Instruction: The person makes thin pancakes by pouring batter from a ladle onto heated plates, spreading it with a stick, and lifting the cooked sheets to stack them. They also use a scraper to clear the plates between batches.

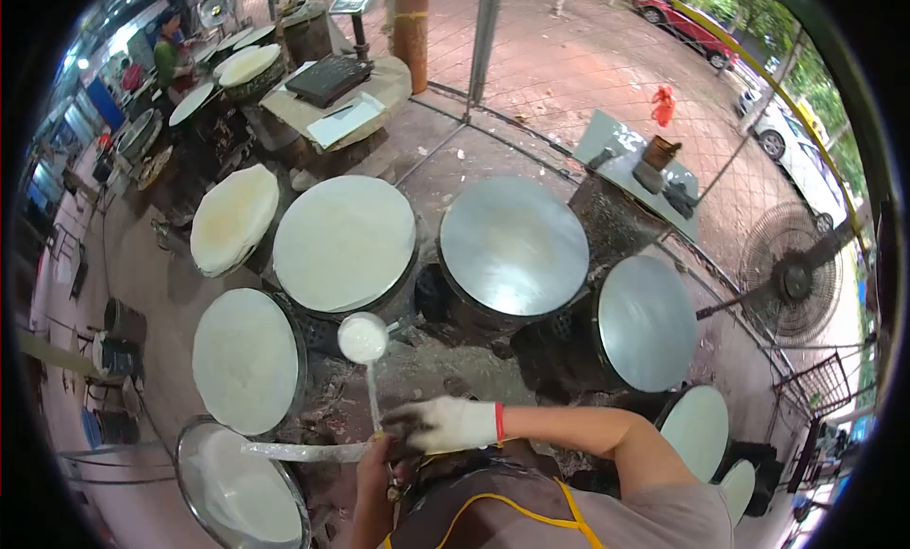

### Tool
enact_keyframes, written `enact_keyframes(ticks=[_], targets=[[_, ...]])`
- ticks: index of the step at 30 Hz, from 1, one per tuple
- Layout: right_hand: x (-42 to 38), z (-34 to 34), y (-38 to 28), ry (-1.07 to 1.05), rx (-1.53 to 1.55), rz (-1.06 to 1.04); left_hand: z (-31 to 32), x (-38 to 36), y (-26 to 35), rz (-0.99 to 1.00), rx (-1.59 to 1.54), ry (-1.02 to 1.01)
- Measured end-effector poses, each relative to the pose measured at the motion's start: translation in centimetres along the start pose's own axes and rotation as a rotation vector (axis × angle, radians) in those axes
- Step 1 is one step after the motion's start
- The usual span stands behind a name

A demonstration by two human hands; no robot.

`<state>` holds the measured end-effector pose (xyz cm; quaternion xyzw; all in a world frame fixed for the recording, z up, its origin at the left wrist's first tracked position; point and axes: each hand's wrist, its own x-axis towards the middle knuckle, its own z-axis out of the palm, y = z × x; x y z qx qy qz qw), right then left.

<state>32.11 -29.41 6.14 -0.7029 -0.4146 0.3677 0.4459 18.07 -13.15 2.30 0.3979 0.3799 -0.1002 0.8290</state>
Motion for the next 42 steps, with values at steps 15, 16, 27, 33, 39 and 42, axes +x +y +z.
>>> enact_keyframes(ticks=[15, 16, 27, 33, 39, 42], targets=[[16.2, -37.0, 29.9, 0.669, -1.042, 0.752, -1.3, 1.3, 6.6, -0.140, -0.959, 0.222], [16.0, -36.9, 30.5, 0.679, -1.068, 0.752, -1.2, 1.3, 6.6, -0.117, -0.952, 0.194], [14.2, -18.2, 21.1, -0.171, -0.781, -0.216, 5.9, 2.0, 11.2, 0.093, -0.730, 0.441], [15.2, -16.2, 15.5, -0.101, -0.733, 0.302, 3.0, 1.2, 6.8, 0.150, -0.699, 0.621], [19.1, -9.4, 6.4, -0.326, 0.027, 0.050, -1.6, -0.4, 2.4, 0.286, -0.861, 0.354], [22.3, -5.1, 3.7, -0.736, 0.229, 0.054, -3.9, -1.6, 1.2, 0.327, -0.829, 0.413]])
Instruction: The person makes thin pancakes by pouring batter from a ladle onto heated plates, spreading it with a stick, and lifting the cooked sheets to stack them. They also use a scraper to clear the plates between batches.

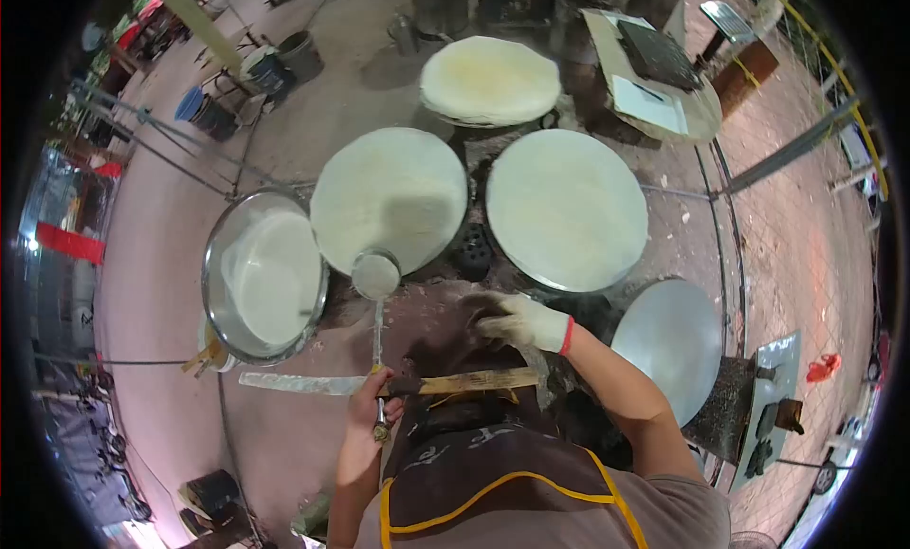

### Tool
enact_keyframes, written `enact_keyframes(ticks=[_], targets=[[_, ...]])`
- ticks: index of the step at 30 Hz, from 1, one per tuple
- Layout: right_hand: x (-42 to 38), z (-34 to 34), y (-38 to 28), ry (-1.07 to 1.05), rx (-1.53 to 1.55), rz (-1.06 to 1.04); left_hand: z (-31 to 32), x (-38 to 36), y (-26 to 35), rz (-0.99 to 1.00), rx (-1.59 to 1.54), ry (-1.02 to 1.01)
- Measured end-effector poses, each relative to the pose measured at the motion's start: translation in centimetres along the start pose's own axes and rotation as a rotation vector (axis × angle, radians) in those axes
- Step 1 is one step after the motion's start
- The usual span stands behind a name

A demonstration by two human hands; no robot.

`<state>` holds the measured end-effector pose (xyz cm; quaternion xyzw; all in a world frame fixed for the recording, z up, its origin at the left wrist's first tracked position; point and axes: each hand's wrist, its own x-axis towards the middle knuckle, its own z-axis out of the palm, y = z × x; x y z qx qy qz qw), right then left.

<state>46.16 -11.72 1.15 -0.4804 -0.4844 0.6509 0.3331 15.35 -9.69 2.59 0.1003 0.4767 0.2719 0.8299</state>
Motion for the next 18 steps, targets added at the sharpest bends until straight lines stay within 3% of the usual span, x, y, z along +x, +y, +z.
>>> enact_keyframes(ticks=[1, 3, 4, 6, 7, 9, 12, 13, 17, 18], targets=[[1.7, 1.2, -1.5, -0.099, 0.036, 0.061, -0.7, 0.0, 0.6, 0.024, 0.015, 0.019], [4.9, 5.4, -3.4, -0.222, -0.291, 0.064, -3.2, 0.4, 1.8, 0.052, 0.034, 0.046], [6.2, 8.2, -6.5, -0.289, -0.462, 0.189, -4.6, 0.6, 2.6, 0.064, 0.042, 0.058], [9.8, 13.7, -5.8, -0.343, -0.489, 0.054, -6.7, 0.8, 4.6, 0.088, 0.067, 0.139], [11.5, 16.3, -5.3, -0.285, -0.448, -0.061, -7.9, 1.0, 5.9, 0.098, 0.082, 0.178], [15.4, 20.2, -3.9, -0.217, -0.440, -0.062, -10.9, 1.3, 8.7, 0.130, 0.130, 0.140], [21.2, 22.6, -4.6, -0.203, -0.487, 0.067, -17.2, 2.8, 13.6, 0.091, 0.035, 0.025], [23.1, 23.4, -3.5, -0.028, -0.453, -0.187, -19.4, 3.3, 15.0, 0.060, -0.032, -0.014], [28.4, 23.9, -3.7, 0.230, -0.243, 0.254, -25.9, 4.7, 20.3, 0.085, 0.058, 0.102], [30.2, 23.3, -1.6, 0.257, -0.491, 0.231, -27.0, 5.2, 21.5, 0.080, 0.083, 0.170]])
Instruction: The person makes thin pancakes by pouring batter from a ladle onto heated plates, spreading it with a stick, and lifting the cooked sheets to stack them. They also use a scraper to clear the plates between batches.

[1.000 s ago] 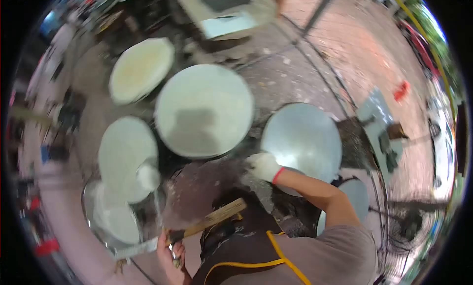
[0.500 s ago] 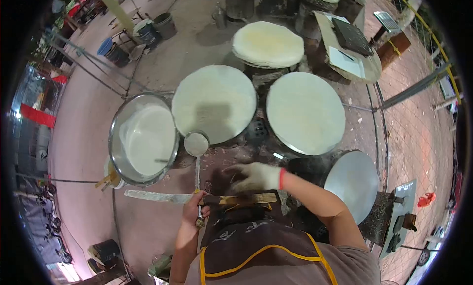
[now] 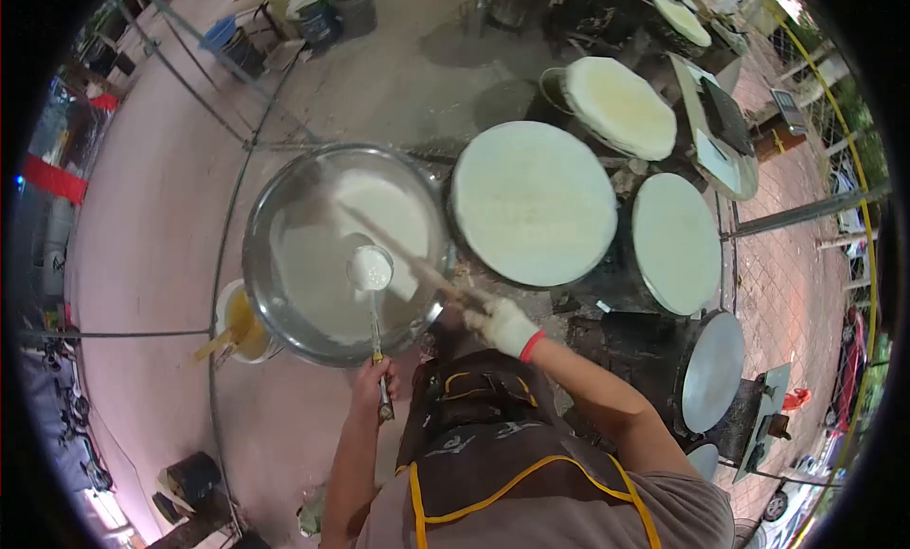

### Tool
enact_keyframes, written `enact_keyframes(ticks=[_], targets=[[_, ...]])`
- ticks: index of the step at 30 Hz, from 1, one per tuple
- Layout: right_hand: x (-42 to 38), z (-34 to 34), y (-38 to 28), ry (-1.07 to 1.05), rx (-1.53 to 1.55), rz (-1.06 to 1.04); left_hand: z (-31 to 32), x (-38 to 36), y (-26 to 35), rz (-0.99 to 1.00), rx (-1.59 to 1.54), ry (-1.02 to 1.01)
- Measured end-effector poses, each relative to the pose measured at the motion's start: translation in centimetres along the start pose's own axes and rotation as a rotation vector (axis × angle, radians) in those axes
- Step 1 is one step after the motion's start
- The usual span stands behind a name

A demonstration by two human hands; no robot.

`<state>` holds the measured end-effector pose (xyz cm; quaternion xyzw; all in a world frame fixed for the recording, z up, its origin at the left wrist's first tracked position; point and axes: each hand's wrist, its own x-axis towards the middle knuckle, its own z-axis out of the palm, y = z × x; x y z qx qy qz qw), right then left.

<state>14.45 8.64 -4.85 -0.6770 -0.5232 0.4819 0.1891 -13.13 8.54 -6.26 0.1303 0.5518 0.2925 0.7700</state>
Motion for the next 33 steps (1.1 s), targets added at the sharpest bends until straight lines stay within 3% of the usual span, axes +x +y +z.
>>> enact_keyframes(ticks=[1, 3, 4, 7, 8, 11, 14, 15, 16, 19, 22, 25, 26, 30, 33], targets=[[2.0, 0.8, 1.3, 0.065, -0.236, -0.047, -1.3, 0.8, 0.8, -0.006, 0.033, 0.063], [4.6, 1.5, 0.8, -0.040, -0.369, 0.048, -5.4, 3.2, 1.8, -0.087, 0.058, 0.048], [5.7, 2.3, 1.2, -0.023, -0.389, -0.016, -7.3, 4.5, 2.0, -0.126, 0.069, 0.036], [8.0, 3.7, -1.3, 0.003, -0.460, 0.076, -11.3, 7.6, 2.4, -0.209, 0.157, 0.025], [9.8, 5.1, 0.1, 0.071, -0.454, 0.072, -12.0, 8.6, 2.3, -0.161, 0.344, 0.055], [13.7, 5.8, -0.9, -0.124, -0.561, 0.231, -11.5, 11.0, 2.9, 0.015, 0.943, 0.159], [15.8, 5.0, -1.3, -0.432, -0.225, 0.285, -12.0, 14.2, 2.1, 0.083, 1.174, 0.179], [16.1, 4.7, -1.5, -0.530, -0.113, 0.301, -12.2, 15.2, 1.4, 0.045, 1.139, 0.143], [14.8, 4.6, -2.7, -0.357, -0.025, 0.314, -12.3, 16.3, 0.5, -0.027, 1.040, 0.086], [12.1, 8.7, -1.6, -0.307, -0.046, 0.492, -11.4, 17.3, -1.5, -0.387, 0.227, -0.132], [9.7, 10.8, 0.0, -0.303, 0.382, 0.584, -8.9, 12.8, 1.0, -0.508, -0.445, -0.297], [8.9, 9.6, -4.9, -0.219, 0.785, 0.396, -5.3, 8.4, 7.1, -0.272, -0.508, -0.419], [9.8, 8.8, -6.9, -0.185, 0.670, 0.312, -3.8, 7.0, 9.7, -0.213, -0.514, -0.466], [8.1, 1.9, -21.7, -0.092, 0.870, 0.134, 2.6, 0.6, 20.5, 0.101, -0.386, -0.591], [6.5, -1.4, -26.1, -0.136, 1.032, -0.112, 5.7, -5.1, 25.7, 0.348, -0.241, -0.695]])
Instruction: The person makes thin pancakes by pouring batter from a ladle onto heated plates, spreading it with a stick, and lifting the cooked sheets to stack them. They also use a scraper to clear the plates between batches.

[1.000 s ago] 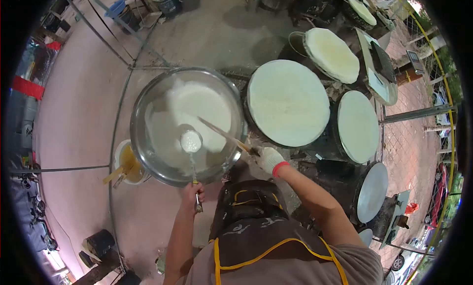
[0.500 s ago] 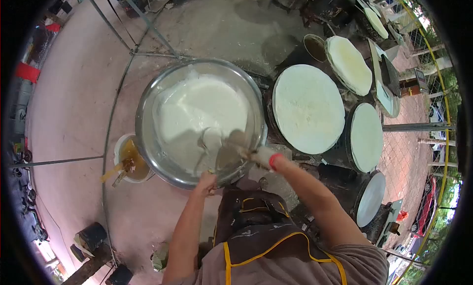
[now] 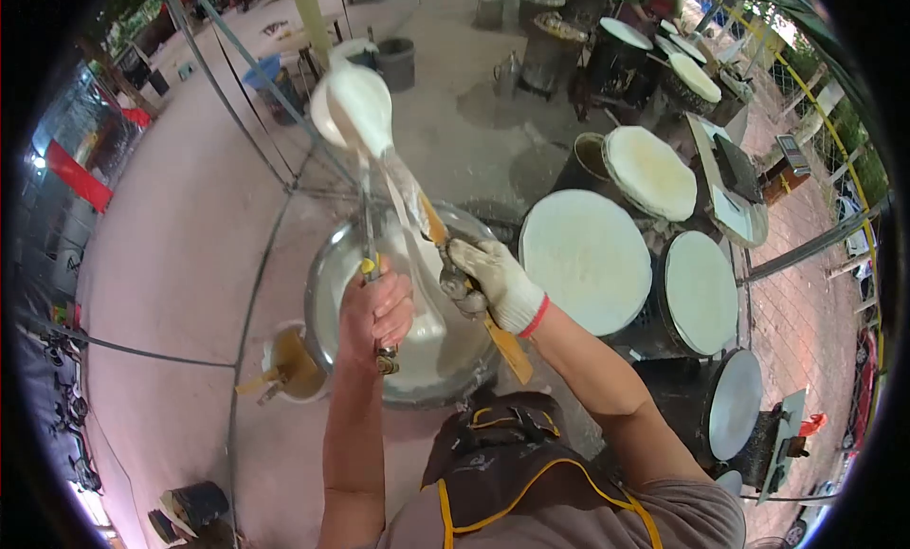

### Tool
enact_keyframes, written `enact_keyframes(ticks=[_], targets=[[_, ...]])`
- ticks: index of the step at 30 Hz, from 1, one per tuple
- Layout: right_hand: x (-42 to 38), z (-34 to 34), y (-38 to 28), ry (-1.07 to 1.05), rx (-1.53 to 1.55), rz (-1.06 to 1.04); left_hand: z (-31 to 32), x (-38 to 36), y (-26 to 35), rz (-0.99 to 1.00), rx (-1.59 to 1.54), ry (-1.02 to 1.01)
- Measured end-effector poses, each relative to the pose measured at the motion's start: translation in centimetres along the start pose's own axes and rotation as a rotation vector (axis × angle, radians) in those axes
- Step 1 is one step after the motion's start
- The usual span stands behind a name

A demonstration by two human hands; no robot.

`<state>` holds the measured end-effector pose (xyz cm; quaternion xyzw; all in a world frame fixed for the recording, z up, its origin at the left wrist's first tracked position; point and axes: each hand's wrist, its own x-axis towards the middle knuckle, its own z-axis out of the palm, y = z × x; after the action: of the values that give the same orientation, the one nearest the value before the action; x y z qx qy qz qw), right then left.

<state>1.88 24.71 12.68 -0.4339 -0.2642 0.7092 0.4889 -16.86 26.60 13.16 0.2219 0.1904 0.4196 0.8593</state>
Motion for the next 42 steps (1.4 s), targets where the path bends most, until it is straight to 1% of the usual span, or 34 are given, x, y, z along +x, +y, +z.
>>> enact_keyframes(ticks=[3, 4, 5, 6, 8, 9, 10, 12, 14, 15, 16, 18, 19, 20, 22, 25, 27, 28, 30, 31, 32, 33, 34, 35, 37, 38, 40, 42], targets=[[-2.8, 1.5, -3.4, -0.133, 0.010, -0.218, 2.9, -0.8, 2.7, 0.114, 0.166, -0.118], [-3.2, 1.4, -3.5, -0.135, -0.002, -0.221, 3.2, -1.1, 3.3, 0.145, 0.222, -0.145], [-3.5, 1.0, -3.3, -0.137, -0.014, -0.221, 3.0, -1.3, 3.6, 0.169, 0.300, -0.123], [-3.7, 0.7, -2.9, -0.137, -0.025, -0.220, 2.8, -1.5, 3.4, 0.129, 0.355, -0.022], [-3.7, -0.4, -1.2, -0.019, -0.059, -0.121, 1.6, -2.1, 2.4, 0.038, 0.458, 0.189], [-3.5, -1.4, 0.1, 0.043, -0.094, -0.069, 0.5, -2.5, 1.4, -0.024, 0.422, 0.142], [-3.2, -2.6, 1.8, 0.110, -0.126, -0.010, -0.9, -2.4, 0.5, -0.129, 0.378, 0.166], [-2.0, -6.4, 6.8, 0.199, -0.188, 0.030, -4.2, -2.1, -1.6, -0.348, 0.280, 0.216], [-3.2, -8.3, 9.1, 0.269, -0.252, 0.084, -7.6, -1.3, -4.5, -0.584, -0.009, 0.236], [-4.3, -9.0, 9.7, 0.297, -0.282, 0.119, -7.9, -1.2, -5.5, -0.702, -0.153, 0.242], [-5.6, -9.7, 10.3, 0.328, -0.307, 0.157, -7.9, -1.4, -6.6, -0.706, -0.180, 0.265], [-8.3, -10.6, 10.7, 0.343, -0.342, 0.139, -7.0, -1.6, -8.7, -0.710, -0.229, 0.307], [-9.6, -11.1, 10.9, 0.348, -0.360, 0.128, -6.7, -2.0, -9.1, -0.769, -0.249, 0.189], [-10.7, -11.8, 11.2, 0.354, -0.369, 0.082, -5.8, -2.6, -9.6, -0.684, -0.107, 0.162], [-12.6, -12.9, 11.8, 0.358, -0.389, -0.013, -1.2, -4.8, -9.6, -0.497, 0.172, 0.103], [-15.2, -12.3, 10.6, 0.349, -0.327, -0.086, 1.3, -7.2, -9.8, -0.361, 0.379, 0.131], [-15.8, -12.6, 10.8, 0.334, -0.291, -0.109, 1.6, -7.5, -10.4, -0.328, 0.405, 0.165], [-15.5, -13.3, 11.3, 0.325, -0.335, -0.114, 1.6, -7.8, -10.8, -0.315, 0.416, 0.184], [-15.0, -14.8, 13.2, 0.316, -0.409, -0.112, -0.3, -6.8, -11.5, -0.385, 0.280, 0.130], [-15.0, -15.0, 13.8, 0.320, -0.365, -0.096, -1.4, -6.1, -11.9, -0.425, 0.215, 0.103], [-14.1, -16.5, 15.9, 0.324, -0.472, -0.167, -2.3, -5.3, -12.5, -0.488, 0.067, 0.199], [-13.7, -16.3, 16.1, 0.328, -0.578, -0.236, -2.7, -4.6, -13.0, -0.550, -0.082, 0.296], [-14.6, -16.1, 16.4, 0.325, -0.422, -0.111, -2.9, -4.4, -13.5, -0.612, -0.231, 0.395], [-15.5, -15.8, 16.5, 0.340, -0.267, 0.012, -2.9, -4.6, -14.1, -0.636, -0.262, 0.417], [-17.2, -15.4, 16.5, 0.348, -0.201, 0.088, -1.7, -5.3, -14.8, -0.683, -0.324, 0.460], [-17.9, -15.4, 16.4, 0.352, -0.169, 0.121, -1.1, -5.8, -15.1, -0.650, -0.187, 0.363], [-20.2, -15.1, 15.3, 0.354, -0.094, 0.054, 0.8, -7.3, -15.6, -0.584, 0.086, 0.153], [-23.0, -15.3, 13.8, 0.394, -0.064, -0.048, 5.6, -9.5, -16.7, -0.444, 0.469, 0.157]])
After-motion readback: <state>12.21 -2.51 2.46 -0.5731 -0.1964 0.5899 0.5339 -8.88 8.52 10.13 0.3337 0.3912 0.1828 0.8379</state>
